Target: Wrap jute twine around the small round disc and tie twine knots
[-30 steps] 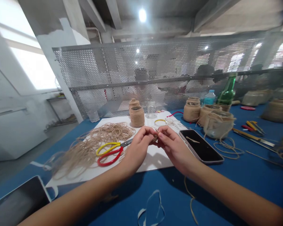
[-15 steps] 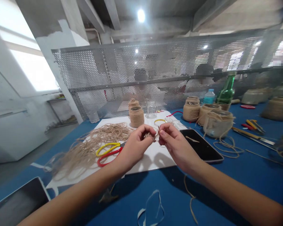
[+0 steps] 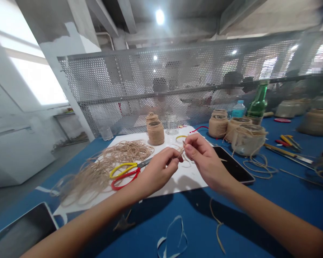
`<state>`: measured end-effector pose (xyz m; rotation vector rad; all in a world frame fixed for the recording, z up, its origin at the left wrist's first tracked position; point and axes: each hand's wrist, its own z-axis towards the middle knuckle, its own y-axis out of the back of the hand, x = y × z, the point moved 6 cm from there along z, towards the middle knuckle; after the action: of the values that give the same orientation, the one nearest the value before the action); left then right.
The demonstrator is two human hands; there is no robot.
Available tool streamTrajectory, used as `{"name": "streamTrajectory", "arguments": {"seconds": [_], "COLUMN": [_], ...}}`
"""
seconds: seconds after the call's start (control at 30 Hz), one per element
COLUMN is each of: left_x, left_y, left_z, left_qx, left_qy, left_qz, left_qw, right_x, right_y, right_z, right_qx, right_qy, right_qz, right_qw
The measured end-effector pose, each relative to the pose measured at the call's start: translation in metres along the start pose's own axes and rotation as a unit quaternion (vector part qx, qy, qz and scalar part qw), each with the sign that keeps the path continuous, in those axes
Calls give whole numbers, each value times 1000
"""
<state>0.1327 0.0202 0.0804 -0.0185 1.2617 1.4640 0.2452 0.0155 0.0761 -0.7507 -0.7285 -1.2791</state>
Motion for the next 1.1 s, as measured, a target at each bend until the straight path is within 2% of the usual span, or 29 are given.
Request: {"name": "streamTrajectory", "arguments": {"seconds": [0.23, 0.47, 0.6, 0.7, 0.9, 1.1], "left_x": [-5, 6, 6, 9, 18, 23], "left_y": [-1, -11, -9, -10, -16, -18], "left_z": [-2, -4, -3, -4, -6, -7], "left_qx": [6, 31, 20, 32, 52, 47], "left_qy": [-22, -8, 4, 20, -3, -37], "left_qz": [43, 58, 87, 119, 142, 187], "left_qw": [999, 998, 996, 992, 989, 980], "right_x": [6, 18, 17, 14, 1, 2], "right_y": [5, 11, 16, 18, 8, 9], "right_z": [0, 3, 5, 5, 4, 6], "right_qx": [-10, -28, -49, -70, -15, -19], "right_qy": [-7, 0, -12, -18, -96, -82], "right_qz": [11, 48, 83, 110, 242, 274], "right_qw": [1000, 998, 995, 991, 965, 958]}}
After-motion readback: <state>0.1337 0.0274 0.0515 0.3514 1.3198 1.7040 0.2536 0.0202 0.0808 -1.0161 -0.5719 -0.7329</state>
